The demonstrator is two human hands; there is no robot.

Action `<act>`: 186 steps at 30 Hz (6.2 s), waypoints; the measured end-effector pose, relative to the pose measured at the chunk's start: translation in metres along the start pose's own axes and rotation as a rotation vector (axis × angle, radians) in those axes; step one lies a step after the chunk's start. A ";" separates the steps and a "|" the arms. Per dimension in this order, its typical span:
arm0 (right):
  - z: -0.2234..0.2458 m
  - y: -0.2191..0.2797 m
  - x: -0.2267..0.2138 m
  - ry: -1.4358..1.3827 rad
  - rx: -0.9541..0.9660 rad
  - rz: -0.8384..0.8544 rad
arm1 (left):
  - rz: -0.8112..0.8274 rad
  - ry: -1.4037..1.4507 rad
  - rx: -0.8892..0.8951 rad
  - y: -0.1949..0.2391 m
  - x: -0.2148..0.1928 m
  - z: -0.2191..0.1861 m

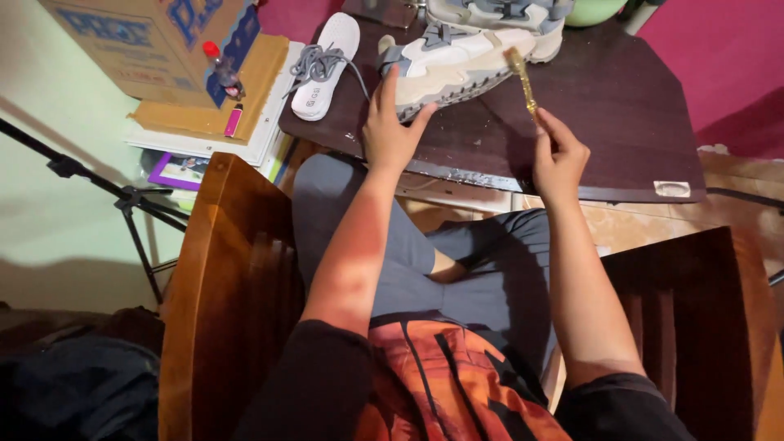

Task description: The person scrubs a white and grey sneaker with a toothbrush, focusing on the upper fabric and the sole. They hold the shoe in their left hand and use the brush in their right hand to clean various parts of the shoe while sitting on a chair.

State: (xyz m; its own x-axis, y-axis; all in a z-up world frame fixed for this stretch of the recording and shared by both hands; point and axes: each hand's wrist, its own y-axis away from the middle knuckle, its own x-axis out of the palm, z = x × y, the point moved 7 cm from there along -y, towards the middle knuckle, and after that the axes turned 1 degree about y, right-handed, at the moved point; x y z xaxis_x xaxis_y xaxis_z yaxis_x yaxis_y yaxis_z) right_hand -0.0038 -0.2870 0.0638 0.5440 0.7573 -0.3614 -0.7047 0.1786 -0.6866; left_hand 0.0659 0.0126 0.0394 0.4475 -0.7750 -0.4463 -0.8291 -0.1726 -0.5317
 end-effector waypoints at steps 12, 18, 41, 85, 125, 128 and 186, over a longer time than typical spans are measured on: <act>-0.020 -0.009 0.005 -0.017 0.072 -0.005 | -0.043 -0.013 -0.080 -0.005 0.009 0.010; -0.024 -0.011 0.007 0.032 0.031 -0.023 | -0.086 -0.031 -0.060 -0.003 0.009 0.010; 0.004 -0.002 0.005 0.131 -0.097 0.012 | -0.056 -0.013 -0.015 0.000 0.021 0.020; -0.013 -0.004 0.001 0.009 0.014 -0.022 | -0.007 -0.013 -0.046 0.000 0.010 0.008; 0.003 0.005 0.003 0.245 -0.066 -0.051 | 0.067 -0.044 -0.024 0.003 0.013 0.010; 0.006 0.011 0.014 0.272 -0.184 0.102 | 0.068 -0.069 -0.019 0.002 0.014 0.009; 0.020 0.013 0.023 0.442 -0.009 0.212 | 0.198 -0.163 0.141 0.005 0.015 -0.010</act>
State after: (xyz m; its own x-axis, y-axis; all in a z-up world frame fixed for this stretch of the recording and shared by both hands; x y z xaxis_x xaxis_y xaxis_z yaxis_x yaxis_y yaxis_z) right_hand -0.0095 -0.2544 0.0592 0.5319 0.4365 -0.7257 -0.8178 0.0425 -0.5739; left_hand 0.0653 -0.0061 0.0368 0.3393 -0.6754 -0.6547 -0.8558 0.0673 -0.5128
